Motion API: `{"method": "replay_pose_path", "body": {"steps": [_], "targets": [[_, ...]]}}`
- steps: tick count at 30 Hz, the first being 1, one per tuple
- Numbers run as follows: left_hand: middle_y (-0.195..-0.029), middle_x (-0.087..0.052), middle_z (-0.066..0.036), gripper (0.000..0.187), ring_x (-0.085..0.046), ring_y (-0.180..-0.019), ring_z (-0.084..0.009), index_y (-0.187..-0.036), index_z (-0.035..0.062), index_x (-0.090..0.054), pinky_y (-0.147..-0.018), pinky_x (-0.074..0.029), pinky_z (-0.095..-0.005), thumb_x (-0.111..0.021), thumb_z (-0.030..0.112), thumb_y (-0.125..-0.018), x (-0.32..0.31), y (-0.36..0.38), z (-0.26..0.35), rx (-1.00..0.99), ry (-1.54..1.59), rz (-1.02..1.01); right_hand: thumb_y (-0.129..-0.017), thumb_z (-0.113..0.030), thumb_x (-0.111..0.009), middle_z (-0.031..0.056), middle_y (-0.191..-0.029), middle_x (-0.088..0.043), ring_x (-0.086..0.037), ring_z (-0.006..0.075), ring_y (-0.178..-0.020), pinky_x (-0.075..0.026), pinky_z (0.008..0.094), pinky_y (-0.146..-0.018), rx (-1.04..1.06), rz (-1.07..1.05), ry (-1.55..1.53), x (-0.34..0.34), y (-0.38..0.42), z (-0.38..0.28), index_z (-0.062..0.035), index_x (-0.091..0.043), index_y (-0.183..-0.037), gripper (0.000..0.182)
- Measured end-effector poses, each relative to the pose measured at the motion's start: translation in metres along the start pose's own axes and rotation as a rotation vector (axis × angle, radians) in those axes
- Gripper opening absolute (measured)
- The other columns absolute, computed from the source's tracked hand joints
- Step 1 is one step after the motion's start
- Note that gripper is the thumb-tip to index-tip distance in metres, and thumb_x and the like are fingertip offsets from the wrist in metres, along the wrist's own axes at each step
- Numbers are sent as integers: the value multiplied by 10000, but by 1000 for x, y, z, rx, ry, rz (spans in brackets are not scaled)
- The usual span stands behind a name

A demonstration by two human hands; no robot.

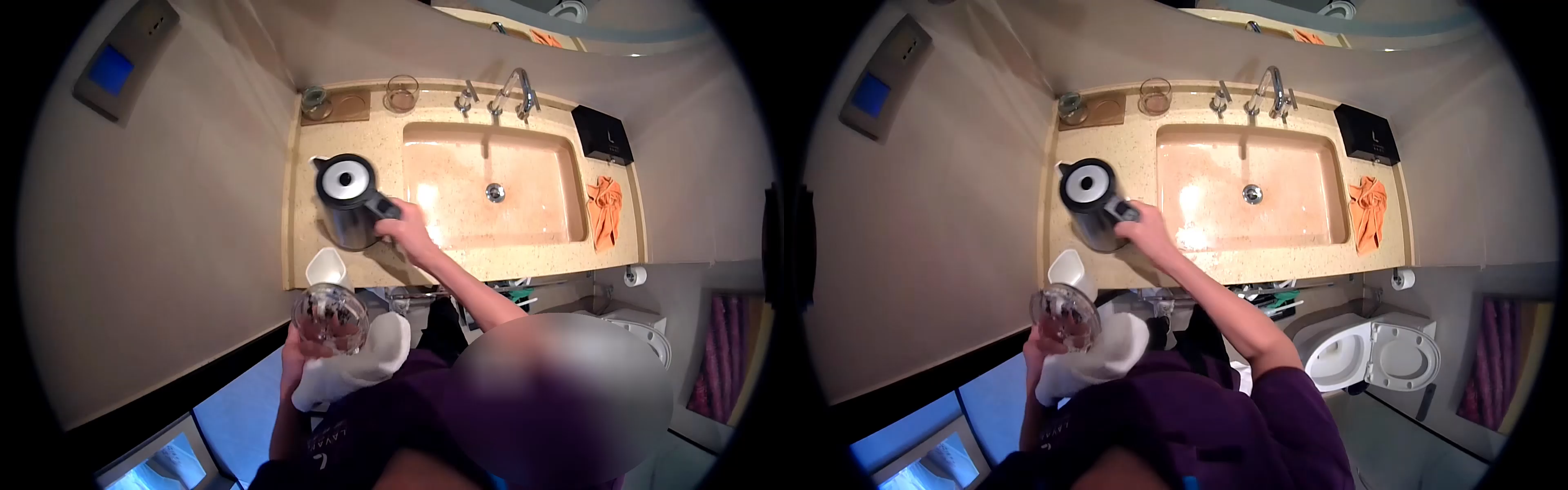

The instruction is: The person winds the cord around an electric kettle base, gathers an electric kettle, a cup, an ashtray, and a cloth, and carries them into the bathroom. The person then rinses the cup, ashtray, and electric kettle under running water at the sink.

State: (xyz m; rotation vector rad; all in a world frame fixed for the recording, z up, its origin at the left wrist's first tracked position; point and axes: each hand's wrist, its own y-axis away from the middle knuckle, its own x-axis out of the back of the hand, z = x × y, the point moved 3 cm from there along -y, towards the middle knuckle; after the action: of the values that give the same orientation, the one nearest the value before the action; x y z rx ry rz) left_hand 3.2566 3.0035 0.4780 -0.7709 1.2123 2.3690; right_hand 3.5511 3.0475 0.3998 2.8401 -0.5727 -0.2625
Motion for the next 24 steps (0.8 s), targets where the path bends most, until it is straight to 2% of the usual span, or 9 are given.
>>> {"method": "replay_pose_path", "body": {"steps": [3,5,7,10,13,16,18,20,24], "targets": [[-1266,-596,-219,834,-633,-1170,-414,-1420,-1,-425,-1032,-521,-538,-578,-32,-601,-19,6,-6,-139,-24,151,-733,-138,-722,70,-747,-628,-584,149,-661,-479,305,-596,-2,-81,87,-36,-17,-21,25,-649,-974,300],[-1034,-609,-167,571,-630,-970,-318,-1105,-13,-514,-875,-524,-409,-598,9,-541,-29,2,-7,-171,-97,173,-748,-150,-740,132,-770,-661,-659,234,-718,-532,359,-686,130,-113,228,-47,-39,-3,23,-643,-1010,328],[-876,-598,-130,404,-617,-856,-263,-888,-8,-542,-798,-513,-326,-605,24,-490,-37,-4,-8,-160,-174,213,-789,-260,-796,104,-899,-634,-586,183,-826,-484,334,-725,123,-172,231,-57,-49,-2,-8,-630,-1066,410],[-1105,-614,-177,737,-621,-1124,-328,-1280,-78,-488,-1039,-496,-436,-568,-24,-549,-24,-21,-23,-154,-188,143,-820,-324,-813,157,-1091,-632,-591,216,-1013,-486,338,-864,172,-437,245,-61,-53,-12,-7,-611,-1155,504],[-1037,-599,-158,663,-620,-1071,-316,-1218,-69,-514,-1016,-506,-414,-543,-64,-556,-25,-30,-33,-137,-185,258,-838,-318,-810,188,-1220,-603,-576,270,-1136,-476,371,-965,323,-470,284,-21,-67,-29,15,-569,-1248,580],[-1068,-634,-185,665,-645,-1055,-332,-1233,-63,-524,-974,-531,-405,-511,-100,-569,-26,-45,-35,-292,-420,15,-939,-262,-688,235,-1249,-590,-562,353,-1184,-452,471,-1060,299,240,655,77,-126,-43,53,-480,-1392,590],[-1126,-663,-213,672,-672,-1029,-345,-1255,-53,-529,-932,-555,-411,-504,-100,-585,-77,-48,-30,-11,-203,29,-1015,-236,-526,290,-1306,-532,-447,388,-1302,-395,550,-1106,149,530,942,144,-164,-75,85,-448,-1406,512],[-1150,-667,-222,680,-680,-1019,-351,-1270,-47,-525,-918,-560,-415,-506,-93,-592,-91,-58,-39,-10,-181,69,-1002,-309,-560,344,-1306,-519,-495,402,-1273,-439,492,-1061,45,688,1109,200,-208,-73,114,-428,-1324,548],[-1142,-669,-211,639,-675,-1007,-360,-1239,-20,-532,-872,-558,-401,-522,-69,-602,-100,-85,-51,53,-177,40,-944,-237,-579,352,-1236,-602,-590,422,-1212,-494,484,-1023,-100,429,1103,246,-254,-73,131,-504,-1263,493]]}}
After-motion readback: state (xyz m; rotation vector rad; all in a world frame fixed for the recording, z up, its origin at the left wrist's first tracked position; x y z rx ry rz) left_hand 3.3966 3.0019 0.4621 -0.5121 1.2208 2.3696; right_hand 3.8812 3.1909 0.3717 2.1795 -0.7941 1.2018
